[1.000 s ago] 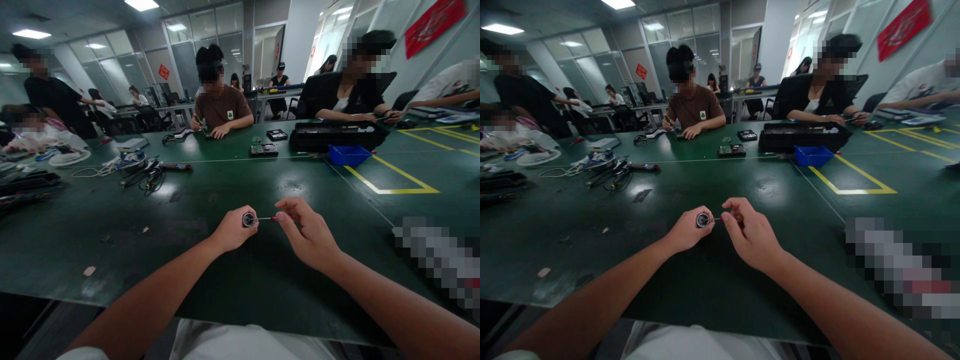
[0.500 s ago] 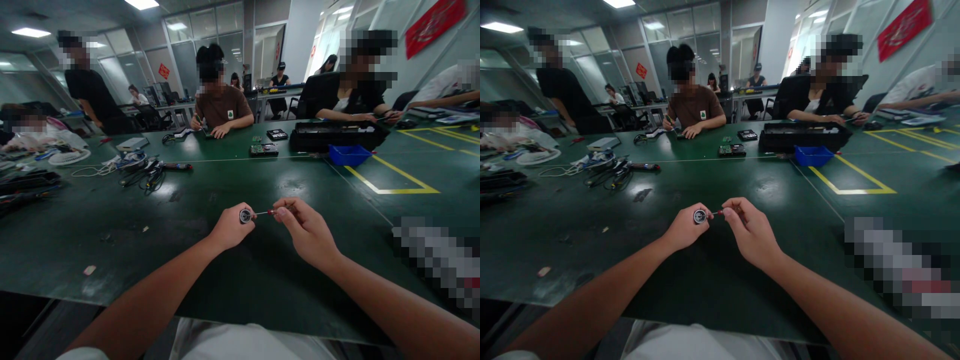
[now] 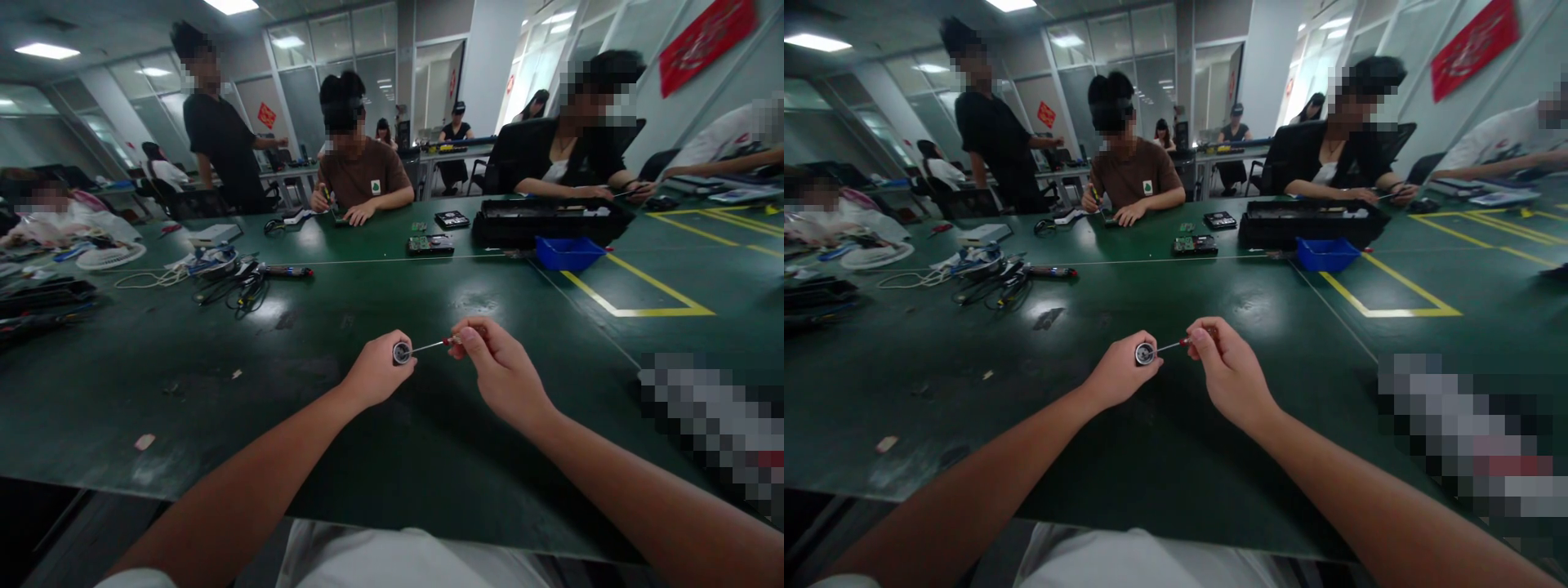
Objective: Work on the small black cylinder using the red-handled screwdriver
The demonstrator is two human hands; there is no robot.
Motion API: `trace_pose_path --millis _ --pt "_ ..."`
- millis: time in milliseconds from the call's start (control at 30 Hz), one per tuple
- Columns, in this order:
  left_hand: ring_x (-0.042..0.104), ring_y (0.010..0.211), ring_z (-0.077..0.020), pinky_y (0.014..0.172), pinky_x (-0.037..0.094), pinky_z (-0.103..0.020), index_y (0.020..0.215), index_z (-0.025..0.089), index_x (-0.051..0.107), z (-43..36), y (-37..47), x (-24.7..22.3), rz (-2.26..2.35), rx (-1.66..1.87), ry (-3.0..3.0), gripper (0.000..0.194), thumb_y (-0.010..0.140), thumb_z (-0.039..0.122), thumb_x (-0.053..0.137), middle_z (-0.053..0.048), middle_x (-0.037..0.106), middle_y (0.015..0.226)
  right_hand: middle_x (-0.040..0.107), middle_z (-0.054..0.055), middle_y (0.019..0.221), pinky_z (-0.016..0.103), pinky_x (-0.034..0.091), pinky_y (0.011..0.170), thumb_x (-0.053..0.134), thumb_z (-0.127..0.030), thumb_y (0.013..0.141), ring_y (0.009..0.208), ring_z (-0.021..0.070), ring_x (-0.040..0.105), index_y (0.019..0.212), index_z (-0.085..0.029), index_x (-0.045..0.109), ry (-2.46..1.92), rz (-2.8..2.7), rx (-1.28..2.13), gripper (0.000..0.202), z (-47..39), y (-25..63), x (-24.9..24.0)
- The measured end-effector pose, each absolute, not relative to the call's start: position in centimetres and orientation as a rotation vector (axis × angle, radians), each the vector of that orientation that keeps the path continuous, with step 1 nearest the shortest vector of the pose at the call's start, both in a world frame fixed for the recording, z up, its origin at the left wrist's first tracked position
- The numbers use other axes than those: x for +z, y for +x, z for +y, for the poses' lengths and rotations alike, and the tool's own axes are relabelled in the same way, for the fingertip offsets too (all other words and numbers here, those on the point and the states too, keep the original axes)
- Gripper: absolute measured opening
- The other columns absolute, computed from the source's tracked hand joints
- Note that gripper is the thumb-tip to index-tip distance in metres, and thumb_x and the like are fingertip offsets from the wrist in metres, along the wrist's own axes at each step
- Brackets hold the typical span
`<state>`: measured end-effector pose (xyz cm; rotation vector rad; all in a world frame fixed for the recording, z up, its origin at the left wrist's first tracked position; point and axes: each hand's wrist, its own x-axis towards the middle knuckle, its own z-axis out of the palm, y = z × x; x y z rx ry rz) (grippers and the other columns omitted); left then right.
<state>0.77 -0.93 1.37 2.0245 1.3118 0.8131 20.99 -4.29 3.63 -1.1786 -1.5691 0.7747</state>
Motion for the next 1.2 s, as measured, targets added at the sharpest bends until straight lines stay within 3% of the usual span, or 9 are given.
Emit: trace_pose_path --millis 267,500,700,900,1033,1100,1200 --pt "0.058 0.074 -0.0141 0.067 0.039 -0.026 0.084 0.018 0.061 -0.9 0.9 1.4 1.303 0.792 2.084 0.004 0.082 0.019 0.064 0.001 0.064 0.08 0.066 0.002 0.085 0.031 0.048 0.072 0.046 -0.041 0.1 0.079 0.0173 0.063 0.101 -0.022 0.06 -1.203 -1.638 0.724 0.023 -4.3 20.8 3.3" --pt "0.054 0.066 -0.0122 0.06 0.036 -0.025 0.081 0.018 0.06 -1.1 0.8 1.8 1.323 0.78 2.075 0.005 0.079 0.016 0.064 0.003 0.061 0.074 0.058 -0.002 0.067 0.028 0.041 0.058 0.045 -0.04 0.101 0.059 0.0142 0.055 0.095 -0.022 0.06 -1.215 -1.779 0.601 0.024 -5.0 20.8 4.1" --pt "0.054 0.066 -0.0122 0.061 0.037 -0.026 0.082 0.018 0.06 -1.0 0.7 1.6 1.32 0.757 2.051 0.009 0.075 0.015 0.066 0.003 0.061 0.074 0.066 0.003 0.087 0.029 0.046 0.066 0.045 -0.027 0.099 0.075 0.0168 0.063 0.107 -0.021 0.056 -1.143 -1.909 0.503 0.015 -5.6 20.7 4.7" --pt "0.054 0.065 -0.0128 0.059 0.036 -0.026 0.084 0.018 0.061 -1.4 0.9 1.8 1.321 0.738 2.05 0.009 0.076 0.017 0.065 0.002 0.061 0.075 0.056 -0.003 0.065 0.028 0.039 0.053 0.043 -0.035 0.101 0.053 0.0132 0.053 0.099 -0.022 0.057 -1.213 -1.919 0.465 0.019 -5.6 20.7 4.5" --pt "0.053 0.066 -0.0121 0.061 0.036 -0.026 0.082 0.018 0.061 -1.2 0.9 1.6 1.338 0.771 2.059 0.01 0.074 0.015 0.065 0.003 0.06 0.073 0.063 0.002 0.084 0.029 0.046 0.063 0.046 -0.027 0.098 0.071 0.0164 0.062 0.116 -0.021 0.051 -1.155 -1.878 0.487 0.02 -5.4 20.6 4.2" --pt "0.053 0.065 -0.0117 0.061 0.035 -0.025 0.081 0.018 0.06 -1.1 0.9 1.5 1.35 0.793 2.058 0.01 0.073 0.014 0.065 0.004 0.06 0.072 0.064 0.002 0.088 0.029 0.046 0.066 0.046 -0.024 0.097 0.076 0.017 0.063 0.113 -0.022 0.052 -1.144 -1.91 0.509 0.017 -5.3 20.7 4.3" --pt "0.052 0.065 -0.0112 0.06 0.035 -0.025 0.081 0.018 0.06 -1.0 0.8 1.4 1.351 0.812 2.047 0.01 0.074 0.014 0.064 0.004 0.059 0.071 0.062 -0.001 0.076 0.029 0.042 0.059 0.043 -0.031 0.1 0.065 0.0156 0.058 0.102 -0.023 0.057 -1.184 -1.987 0.553 0.016 -5.5 20.8 4.5"
